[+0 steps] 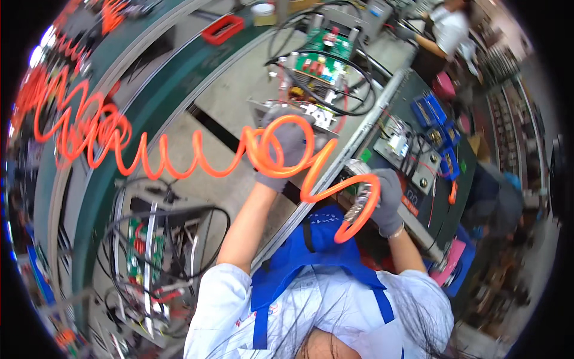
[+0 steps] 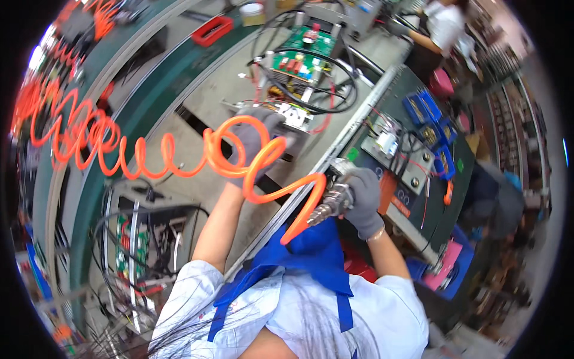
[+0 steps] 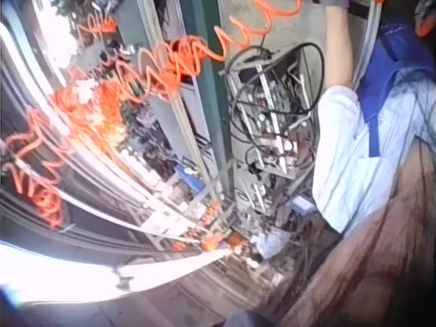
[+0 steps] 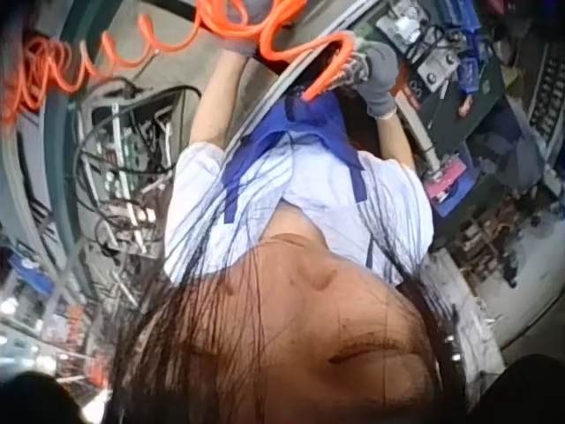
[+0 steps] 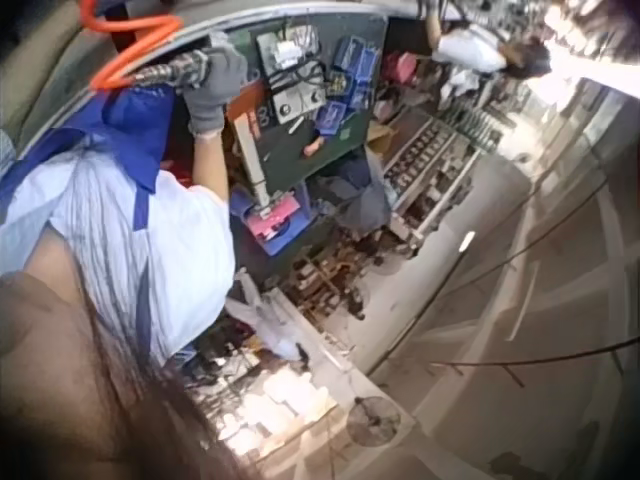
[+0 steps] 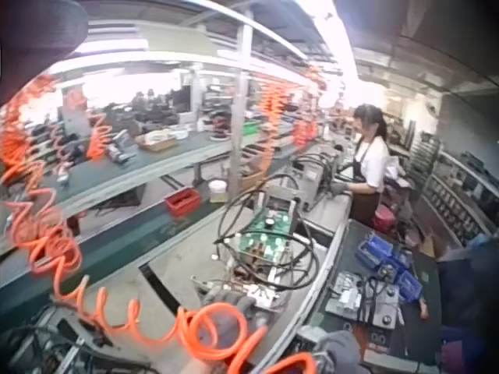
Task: The person assembles an electronic device on a factory assembly line. They place a metal frame onto a circuit board, secure it with screws using a pneumatic screwdriver, and connect various wires to the board.
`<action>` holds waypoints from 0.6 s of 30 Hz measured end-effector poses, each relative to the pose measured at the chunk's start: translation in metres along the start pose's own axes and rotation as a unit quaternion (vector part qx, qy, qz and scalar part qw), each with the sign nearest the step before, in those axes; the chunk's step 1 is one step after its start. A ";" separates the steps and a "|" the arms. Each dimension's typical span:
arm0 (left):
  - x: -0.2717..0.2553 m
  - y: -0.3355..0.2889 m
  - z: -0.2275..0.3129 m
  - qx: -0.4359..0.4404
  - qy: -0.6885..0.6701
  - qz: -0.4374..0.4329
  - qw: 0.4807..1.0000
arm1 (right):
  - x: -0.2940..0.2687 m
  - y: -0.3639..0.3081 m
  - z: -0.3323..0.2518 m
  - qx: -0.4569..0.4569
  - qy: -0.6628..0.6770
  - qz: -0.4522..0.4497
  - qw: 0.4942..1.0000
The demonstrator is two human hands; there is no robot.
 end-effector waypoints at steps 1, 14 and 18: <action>-0.001 -0.007 0.000 -0.017 -0.044 -0.021 0.999 | -0.004 -0.003 -0.007 0.011 0.007 0.029 1.000; -0.025 -0.056 0.024 -0.086 0.153 0.105 0.979 | -0.044 0.159 0.005 0.003 0.036 0.112 0.993; 0.000 -0.060 0.052 -0.215 0.152 0.196 0.945 | -0.023 0.239 0.115 0.110 -0.002 0.089 0.990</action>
Point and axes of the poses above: each hand's wrist, its own y-axis towards the middle knuckle, its own x-axis out of the palm, z = x × y, the point moved 5 cm from there along y, towards the middle knuckle, and after that the axes turned 6 degrees about x, right-handed, at the moved point
